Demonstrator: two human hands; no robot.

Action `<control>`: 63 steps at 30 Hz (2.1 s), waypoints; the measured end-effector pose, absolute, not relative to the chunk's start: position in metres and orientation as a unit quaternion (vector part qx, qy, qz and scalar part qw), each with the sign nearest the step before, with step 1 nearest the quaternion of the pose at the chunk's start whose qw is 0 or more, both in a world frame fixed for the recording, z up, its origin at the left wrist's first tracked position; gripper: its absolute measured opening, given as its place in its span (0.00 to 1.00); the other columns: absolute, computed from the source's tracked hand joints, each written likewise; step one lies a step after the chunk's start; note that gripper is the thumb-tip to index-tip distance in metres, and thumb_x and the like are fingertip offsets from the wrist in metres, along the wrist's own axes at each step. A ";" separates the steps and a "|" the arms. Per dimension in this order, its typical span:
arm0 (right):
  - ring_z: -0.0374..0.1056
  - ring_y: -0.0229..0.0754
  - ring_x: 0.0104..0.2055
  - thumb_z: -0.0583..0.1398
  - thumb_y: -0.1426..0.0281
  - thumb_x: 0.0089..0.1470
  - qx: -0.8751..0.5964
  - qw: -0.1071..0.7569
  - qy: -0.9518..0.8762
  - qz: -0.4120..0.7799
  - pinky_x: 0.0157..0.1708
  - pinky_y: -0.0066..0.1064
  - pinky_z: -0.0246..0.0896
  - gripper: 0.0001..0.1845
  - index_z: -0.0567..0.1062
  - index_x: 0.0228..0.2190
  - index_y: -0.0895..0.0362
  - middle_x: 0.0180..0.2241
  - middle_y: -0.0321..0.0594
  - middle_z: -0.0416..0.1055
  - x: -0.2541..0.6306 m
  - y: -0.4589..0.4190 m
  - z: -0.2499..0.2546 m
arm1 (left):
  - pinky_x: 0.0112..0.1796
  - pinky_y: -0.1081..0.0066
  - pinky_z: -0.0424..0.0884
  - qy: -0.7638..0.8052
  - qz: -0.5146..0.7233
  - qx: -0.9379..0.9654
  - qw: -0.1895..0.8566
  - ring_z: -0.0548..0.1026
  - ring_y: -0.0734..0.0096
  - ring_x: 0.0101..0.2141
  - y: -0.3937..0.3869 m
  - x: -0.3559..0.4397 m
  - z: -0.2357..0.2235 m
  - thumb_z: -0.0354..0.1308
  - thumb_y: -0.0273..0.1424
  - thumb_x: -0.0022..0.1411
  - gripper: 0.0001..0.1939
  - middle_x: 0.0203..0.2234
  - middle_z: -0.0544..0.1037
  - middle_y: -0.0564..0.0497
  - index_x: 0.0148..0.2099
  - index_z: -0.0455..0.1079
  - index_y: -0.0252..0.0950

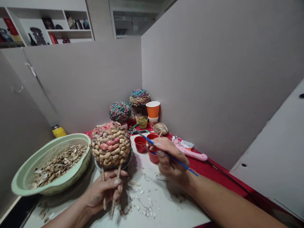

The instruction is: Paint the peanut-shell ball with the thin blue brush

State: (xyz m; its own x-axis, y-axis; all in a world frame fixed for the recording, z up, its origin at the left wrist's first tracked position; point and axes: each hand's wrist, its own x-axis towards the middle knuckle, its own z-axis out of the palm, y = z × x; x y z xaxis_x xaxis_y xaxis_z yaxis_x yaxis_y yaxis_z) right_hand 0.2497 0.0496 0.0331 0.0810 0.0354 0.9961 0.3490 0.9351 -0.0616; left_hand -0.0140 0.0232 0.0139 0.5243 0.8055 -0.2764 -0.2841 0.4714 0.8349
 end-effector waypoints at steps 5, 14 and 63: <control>0.80 0.46 0.43 0.60 0.75 0.66 -0.174 0.747 -0.627 -0.138 0.44 0.44 0.78 0.18 0.77 0.54 0.47 0.43 0.40 0.83 0.250 0.061 0.036 | 0.18 0.79 0.67 0.347 0.343 0.389 0.781 0.70 0.80 0.15 0.022 -0.013 0.011 0.83 0.36 0.42 0.25 0.19 0.79 0.54 0.42 0.84 0.32; 0.79 0.46 0.44 0.59 0.74 0.67 -0.205 0.739 -0.626 -0.142 0.45 0.42 0.77 0.16 0.78 0.53 0.48 0.42 0.40 0.83 0.251 0.069 0.039 | 0.17 0.79 0.68 0.344 0.338 0.414 0.772 0.68 0.81 0.13 0.024 -0.017 0.003 0.83 0.38 0.42 0.23 0.16 0.78 0.56 0.41 0.84 0.35; 0.77 0.47 0.44 0.56 0.68 0.69 -0.258 0.733 -0.609 -0.159 0.47 0.44 0.75 0.13 0.80 0.48 0.50 0.40 0.41 0.81 0.259 0.079 0.036 | 0.43 0.64 0.75 0.393 0.471 0.575 0.541 0.76 0.54 0.42 0.008 -0.008 -0.004 0.79 0.41 0.48 0.24 0.37 0.83 0.47 0.45 0.81 0.36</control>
